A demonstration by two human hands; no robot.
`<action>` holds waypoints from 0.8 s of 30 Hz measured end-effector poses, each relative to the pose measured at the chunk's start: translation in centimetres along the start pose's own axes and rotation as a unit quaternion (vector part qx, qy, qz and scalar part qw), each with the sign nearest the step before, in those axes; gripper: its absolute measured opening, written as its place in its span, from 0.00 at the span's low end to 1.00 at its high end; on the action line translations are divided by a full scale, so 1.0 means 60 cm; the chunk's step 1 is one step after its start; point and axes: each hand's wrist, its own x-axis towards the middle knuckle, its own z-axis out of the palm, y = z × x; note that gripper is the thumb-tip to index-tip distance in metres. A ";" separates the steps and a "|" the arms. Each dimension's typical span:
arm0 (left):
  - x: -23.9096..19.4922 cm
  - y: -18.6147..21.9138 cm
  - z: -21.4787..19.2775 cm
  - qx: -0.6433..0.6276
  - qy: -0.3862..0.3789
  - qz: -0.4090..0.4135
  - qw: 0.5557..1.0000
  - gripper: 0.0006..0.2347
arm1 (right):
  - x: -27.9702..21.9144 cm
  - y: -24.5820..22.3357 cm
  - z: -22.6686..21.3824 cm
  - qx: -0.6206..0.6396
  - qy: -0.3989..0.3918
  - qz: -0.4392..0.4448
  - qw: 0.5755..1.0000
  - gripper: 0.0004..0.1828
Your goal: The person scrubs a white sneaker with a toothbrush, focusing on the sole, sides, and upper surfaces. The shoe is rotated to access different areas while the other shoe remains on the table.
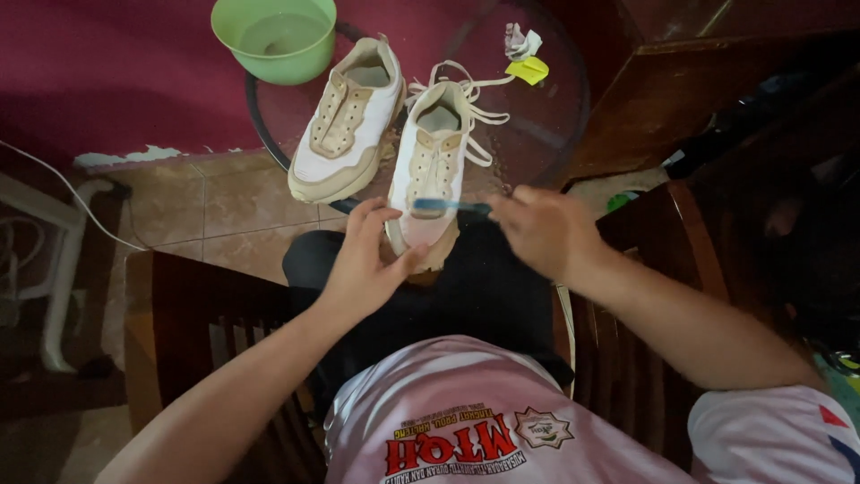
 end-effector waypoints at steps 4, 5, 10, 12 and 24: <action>0.008 -0.001 0.012 -0.056 -0.008 -0.082 0.995 0.30 | -0.012 -0.042 0.002 -0.036 -0.032 0.013 0.999 0.11; 0.009 -0.001 0.010 -0.048 -0.012 -0.088 0.995 0.31 | -0.015 -0.037 -0.002 -0.054 -0.038 -0.001 0.998 0.12; 0.011 0.022 0.003 -0.056 -0.019 -0.106 0.993 0.32 | -0.006 0.023 -0.049 -0.038 -0.065 0.018 0.997 0.18; 0.010 0.046 -0.001 -0.023 -0.034 -0.094 0.995 0.39 | -0.018 0.021 0.001 -0.097 -0.027 0.002 0.995 0.10; 0.019 -0.092 0.022 -0.189 0.087 -0.060 0.976 0.23 | 0.010 0.019 -0.041 0.237 0.059 0.032 0.969 0.09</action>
